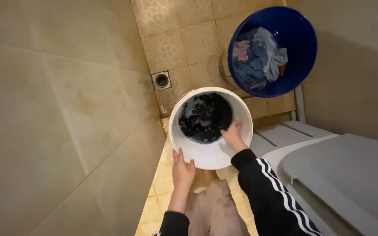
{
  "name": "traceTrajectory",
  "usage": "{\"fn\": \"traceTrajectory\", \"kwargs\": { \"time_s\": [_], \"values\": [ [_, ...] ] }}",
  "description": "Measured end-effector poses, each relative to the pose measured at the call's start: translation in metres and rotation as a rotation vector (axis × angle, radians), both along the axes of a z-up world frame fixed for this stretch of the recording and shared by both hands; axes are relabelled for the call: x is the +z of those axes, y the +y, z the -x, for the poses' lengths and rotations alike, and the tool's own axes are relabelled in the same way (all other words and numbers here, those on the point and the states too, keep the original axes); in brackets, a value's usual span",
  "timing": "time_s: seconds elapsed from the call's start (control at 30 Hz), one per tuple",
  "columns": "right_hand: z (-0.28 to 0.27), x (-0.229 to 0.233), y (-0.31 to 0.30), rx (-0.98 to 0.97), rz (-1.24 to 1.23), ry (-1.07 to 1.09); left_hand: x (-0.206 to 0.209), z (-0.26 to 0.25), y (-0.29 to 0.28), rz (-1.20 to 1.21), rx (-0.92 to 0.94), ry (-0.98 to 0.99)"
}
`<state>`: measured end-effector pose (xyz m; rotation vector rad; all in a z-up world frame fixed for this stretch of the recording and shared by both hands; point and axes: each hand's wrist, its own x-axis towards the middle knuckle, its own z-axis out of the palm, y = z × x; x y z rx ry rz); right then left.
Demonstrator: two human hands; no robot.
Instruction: Washing and rinsing clothes using a twin-tub machine and buckets.
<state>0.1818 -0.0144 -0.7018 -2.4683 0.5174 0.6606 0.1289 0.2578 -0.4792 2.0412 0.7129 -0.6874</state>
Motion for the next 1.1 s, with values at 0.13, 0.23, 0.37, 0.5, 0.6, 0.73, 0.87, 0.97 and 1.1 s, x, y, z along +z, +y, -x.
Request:
{"fn": "traceTrajectory", "kwargs": {
  "time_s": [0.13,0.23,0.37,0.5,0.6,0.73,0.87,0.97,1.1],
  "values": [
    [-0.034,-0.059,0.007,-0.117,0.053,-0.069,-0.012,0.008,-0.005,-0.127,0.0,-0.017],
    [-0.041,-0.024,0.043,-0.352,-0.608,-0.157,-0.012,0.012,-0.003,-0.058,0.095,-0.097],
    [-0.005,0.014,0.063,0.117,-0.036,0.294,-0.013,0.008,-0.002,-0.024,0.098,0.008],
    [0.0,0.082,0.065,0.105,0.057,0.295,-0.035,0.021,-0.003,-0.088,0.069,-0.258],
    [0.01,0.139,0.052,0.094,-0.024,0.124,-0.01,0.003,-0.008,0.21,0.511,-0.308],
    [0.002,0.242,0.051,-0.011,-0.18,0.08,-0.035,0.009,-0.018,0.249,0.549,-0.171],
    [0.038,0.289,0.031,-0.142,-0.4,0.027,-0.043,0.0,-0.037,0.654,0.902,0.448],
    [0.065,0.319,0.014,-0.18,-0.464,-0.051,-0.043,-0.009,-0.05,0.997,1.095,0.586],
    [0.065,0.383,0.021,-0.587,-0.974,-0.209,0.02,-0.045,-0.053,1.32,0.985,0.683]
  ]
}}
